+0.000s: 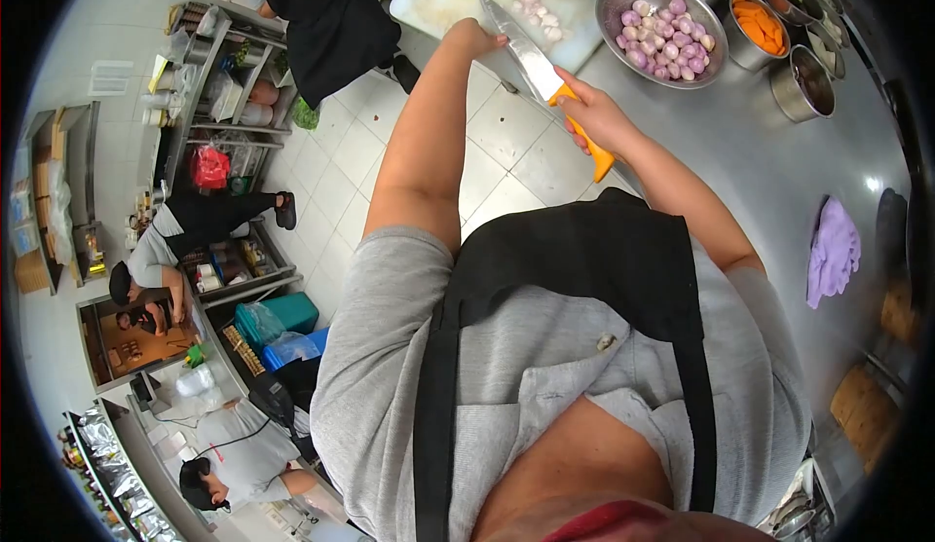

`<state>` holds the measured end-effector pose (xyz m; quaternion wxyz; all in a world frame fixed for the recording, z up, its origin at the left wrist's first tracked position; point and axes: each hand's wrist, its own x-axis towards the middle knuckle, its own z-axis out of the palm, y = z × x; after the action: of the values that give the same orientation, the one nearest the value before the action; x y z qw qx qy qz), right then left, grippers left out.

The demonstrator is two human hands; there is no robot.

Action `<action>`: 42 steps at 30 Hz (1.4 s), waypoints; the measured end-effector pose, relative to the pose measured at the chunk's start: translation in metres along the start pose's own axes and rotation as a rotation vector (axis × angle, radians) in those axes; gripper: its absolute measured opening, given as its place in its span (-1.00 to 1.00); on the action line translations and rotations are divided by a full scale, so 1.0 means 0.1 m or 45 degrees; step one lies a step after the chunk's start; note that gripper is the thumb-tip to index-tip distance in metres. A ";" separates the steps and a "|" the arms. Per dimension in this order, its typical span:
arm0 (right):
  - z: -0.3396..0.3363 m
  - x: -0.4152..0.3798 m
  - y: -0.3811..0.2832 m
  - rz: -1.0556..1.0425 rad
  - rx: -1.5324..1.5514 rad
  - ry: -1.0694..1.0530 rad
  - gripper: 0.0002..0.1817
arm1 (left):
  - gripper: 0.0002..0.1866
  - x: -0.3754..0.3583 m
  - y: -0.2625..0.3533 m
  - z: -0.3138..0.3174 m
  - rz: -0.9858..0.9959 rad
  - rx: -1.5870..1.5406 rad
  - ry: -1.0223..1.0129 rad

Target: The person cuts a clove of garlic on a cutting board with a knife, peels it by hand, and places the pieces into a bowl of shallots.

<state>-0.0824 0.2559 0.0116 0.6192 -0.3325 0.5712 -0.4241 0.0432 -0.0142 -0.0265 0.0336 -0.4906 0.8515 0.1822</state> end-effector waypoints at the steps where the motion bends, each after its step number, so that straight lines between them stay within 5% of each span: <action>1: 0.01 0.01 0.01 -0.012 -0.003 0.002 -0.39 | -0.30 -0.05 0.03 -0.02 -0.012 -0.040 -0.028; 6: 0.02 -0.13 0.02 0.041 -0.046 0.018 -0.41 | -0.27 -0.17 0.13 -0.14 -0.116 -0.094 -0.121; 14: -0.20 -0.50 0.03 0.049 -0.151 0.053 -0.42 | -0.36 0.07 0.05 0.08 -0.164 -0.067 0.134; 17: -0.26 -0.51 0.03 -0.025 -0.289 0.159 -0.39 | -0.54 -0.12 0.23 0.03 -0.099 -0.164 0.196; 19: -0.28 -0.42 0.09 -0.528 -0.732 0.295 -0.34 | -0.64 -0.16 0.29 0.09 -0.046 -0.342 0.275; 21: -0.29 -0.43 0.00 -0.488 -0.988 0.341 -0.32 | -0.72 -0.33 0.43 0.08 0.009 -0.523 0.352; 23: -0.20 -0.51 -0.23 -0.349 -1.253 0.370 -0.30 | -0.72 -0.79 0.67 -0.05 0.232 -0.233 0.848; 25: -0.19 -0.50 -0.25 -0.393 -1.314 0.392 -0.31 | -0.63 -0.95 0.71 -0.02 0.738 -0.058 0.780; 26: -0.18 -0.50 -0.26 -0.437 -1.378 0.409 -0.32 | -0.63 -1.05 0.74 0.02 0.739 -0.059 0.784; 28: -0.09 -0.55 -0.35 -0.392 -1.413 0.438 -0.36 | -0.63 -1.29 0.90 0.01 1.133 0.090 0.764; 36: -0.24 -0.91 -0.24 -0.556 -1.455 0.401 -0.43 | -0.81 -0.86 0.48 0.18 0.917 0.104 0.733; 42: -0.25 -1.39 -0.28 -0.331 -1.389 0.400 -0.42 | -0.83 -0.53 0.25 0.18 0.756 -0.051 0.758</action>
<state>-0.1092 0.3719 0.0929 0.2090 -0.6038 0.7466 -0.1852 0.0473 0.0468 -0.0240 -0.2774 -0.2556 0.9248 0.0508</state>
